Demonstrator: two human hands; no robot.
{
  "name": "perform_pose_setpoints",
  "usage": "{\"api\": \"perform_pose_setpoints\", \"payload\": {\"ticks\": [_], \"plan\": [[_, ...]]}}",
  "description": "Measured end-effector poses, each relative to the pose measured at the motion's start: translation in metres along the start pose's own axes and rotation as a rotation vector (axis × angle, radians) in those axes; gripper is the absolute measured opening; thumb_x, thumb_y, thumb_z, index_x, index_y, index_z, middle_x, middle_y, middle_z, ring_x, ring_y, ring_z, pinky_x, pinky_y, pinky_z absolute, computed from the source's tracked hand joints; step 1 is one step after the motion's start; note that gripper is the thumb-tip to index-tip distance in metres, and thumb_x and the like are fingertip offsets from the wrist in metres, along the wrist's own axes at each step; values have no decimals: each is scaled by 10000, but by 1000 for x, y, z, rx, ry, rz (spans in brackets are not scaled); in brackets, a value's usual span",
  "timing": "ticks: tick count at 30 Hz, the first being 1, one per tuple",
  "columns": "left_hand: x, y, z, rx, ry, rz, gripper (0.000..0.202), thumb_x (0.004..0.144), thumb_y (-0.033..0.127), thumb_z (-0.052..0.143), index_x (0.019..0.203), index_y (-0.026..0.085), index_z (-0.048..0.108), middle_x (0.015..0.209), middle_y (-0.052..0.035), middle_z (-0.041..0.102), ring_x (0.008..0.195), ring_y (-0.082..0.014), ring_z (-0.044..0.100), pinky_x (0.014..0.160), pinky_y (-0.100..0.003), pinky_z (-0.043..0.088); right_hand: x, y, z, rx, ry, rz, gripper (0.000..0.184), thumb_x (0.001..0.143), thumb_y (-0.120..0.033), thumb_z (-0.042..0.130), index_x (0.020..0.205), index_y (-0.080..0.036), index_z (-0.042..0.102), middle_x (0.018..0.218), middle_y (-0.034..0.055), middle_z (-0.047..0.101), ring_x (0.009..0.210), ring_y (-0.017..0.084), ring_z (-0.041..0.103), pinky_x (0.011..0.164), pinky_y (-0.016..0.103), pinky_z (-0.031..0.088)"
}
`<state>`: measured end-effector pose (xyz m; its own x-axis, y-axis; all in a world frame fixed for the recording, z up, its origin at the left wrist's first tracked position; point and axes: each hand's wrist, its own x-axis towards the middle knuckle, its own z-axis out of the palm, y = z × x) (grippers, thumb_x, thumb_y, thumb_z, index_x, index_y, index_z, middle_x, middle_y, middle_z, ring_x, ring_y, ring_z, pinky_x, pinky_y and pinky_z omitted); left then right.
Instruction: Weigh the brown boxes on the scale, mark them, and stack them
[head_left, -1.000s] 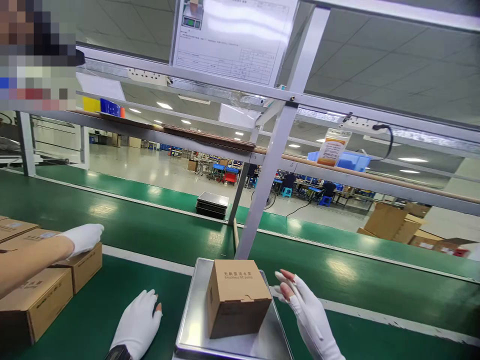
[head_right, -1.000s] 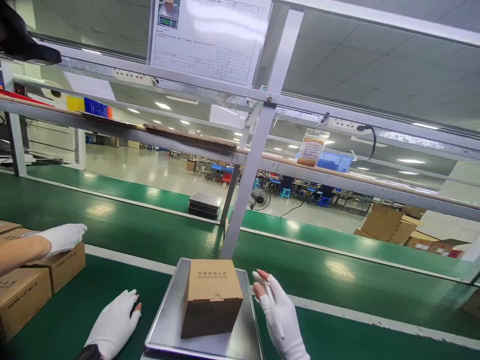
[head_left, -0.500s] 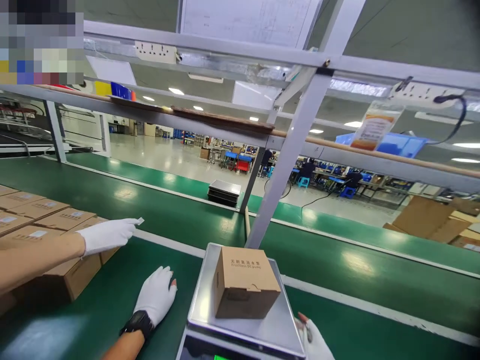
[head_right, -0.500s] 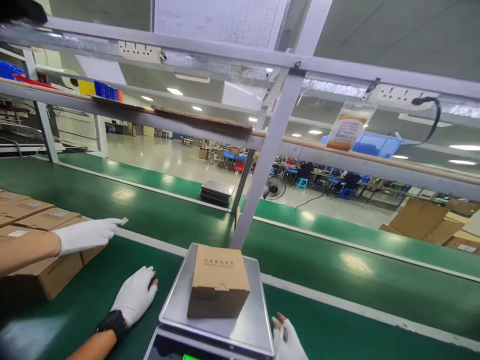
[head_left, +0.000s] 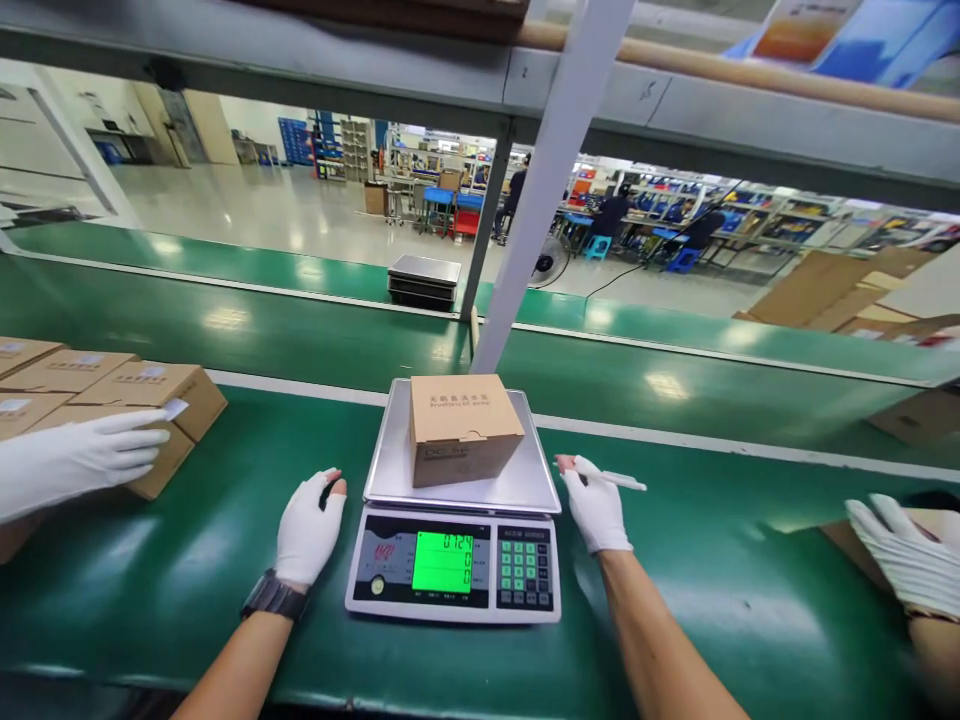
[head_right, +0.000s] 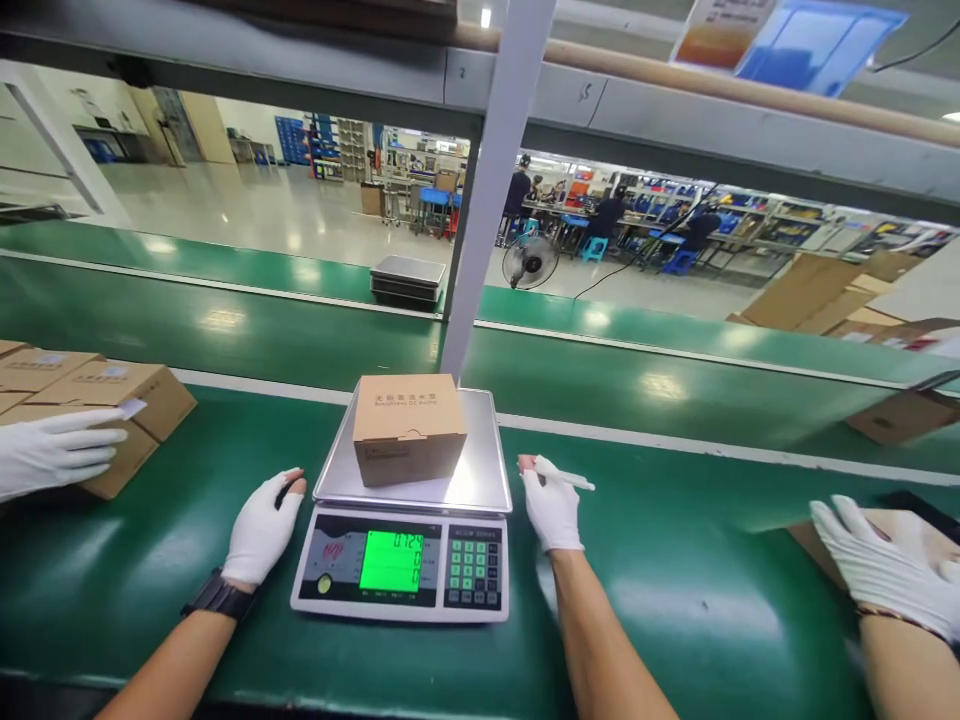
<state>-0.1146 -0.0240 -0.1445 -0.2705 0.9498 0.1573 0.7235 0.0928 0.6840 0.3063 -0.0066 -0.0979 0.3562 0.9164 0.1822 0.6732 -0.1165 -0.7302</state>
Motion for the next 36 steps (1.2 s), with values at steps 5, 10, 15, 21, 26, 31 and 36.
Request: {"api": "perform_pose_setpoints", "payload": {"ticks": [5, 10, 15, 21, 26, 31, 36], "plan": [[-5, 23, -18, -145, -13, -136, 471, 875, 504, 376, 1108, 177, 622, 1135, -82, 664, 1053, -243, 608, 948, -383, 488, 16, -58, -33, 223, 35, -197, 474, 888, -595, 501, 890, -159, 686, 776, 51, 652, 754, 206, 591, 734, 304, 460], [10, 76, -46, -336, 79, -55, 485, 866, 557, 438, 1144, 202, 618, 1200, -69, 631, 1131, -252, 561, 1040, -408, 421, 17, -128, -47, 381, 69, -286, 508, 898, -624, 492, 825, -148, 650, 657, 31, 577, 595, 158, 516, 579, 267, 431], [24, 140, -53, -573, 15, 255, 743, 777, 637, 595, 1332, 156, 479, 1398, -129, 478, 1311, -277, 422, 1149, -431, 298, 16, -191, -39, 408, -115, -462, 453, 890, -585, 531, 778, -156, 627, 690, 25, 584, 646, 160, 547, 616, 253, 439], [27, 176, -39, -700, -207, 318, 853, 727, 608, 687, 1375, 133, 400, 1399, -171, 441, 1290, -288, 446, 1126, -434, 345, 28, -233, -17, 182, -360, -525, 343, 894, -474, 519, 709, -187, 555, 653, -3, 590, 624, 159, 552, 607, 245, 414], [28, 170, -36, -697, -170, 339, 782, 738, 571, 699, 1353, 166, 436, 1391, -137, 455, 1290, -276, 444, 1126, -419, 351, 32, -241, -6, -2, -319, -547, 337, 913, -379, 474, 648, -193, 570, 691, 26, 649, 680, 182, 599, 675, 261, 425], [30, 170, -35, -682, -161, 362, 751, 747, 542, 699, 1350, 172, 445, 1382, -132, 468, 1291, -274, 444, 1125, -420, 355, 32, -244, -5, -34, -316, -519, 317, 916, -330, 481, 654, -190, 590, 708, 36, 668, 700, 188, 615, 693, 258, 427], [30, 170, -33, -692, -155, 369, 751, 755, 532, 695, 1361, 173, 435, 1391, -137, 462, 1288, -276, 451, 1117, -417, 369, 31, -245, -5, -36, -312, -498, 325, 919, -307, 474, 639, -193, 591, 700, 34, 672, 693, 187, 616, 691, 258, 425]]}}
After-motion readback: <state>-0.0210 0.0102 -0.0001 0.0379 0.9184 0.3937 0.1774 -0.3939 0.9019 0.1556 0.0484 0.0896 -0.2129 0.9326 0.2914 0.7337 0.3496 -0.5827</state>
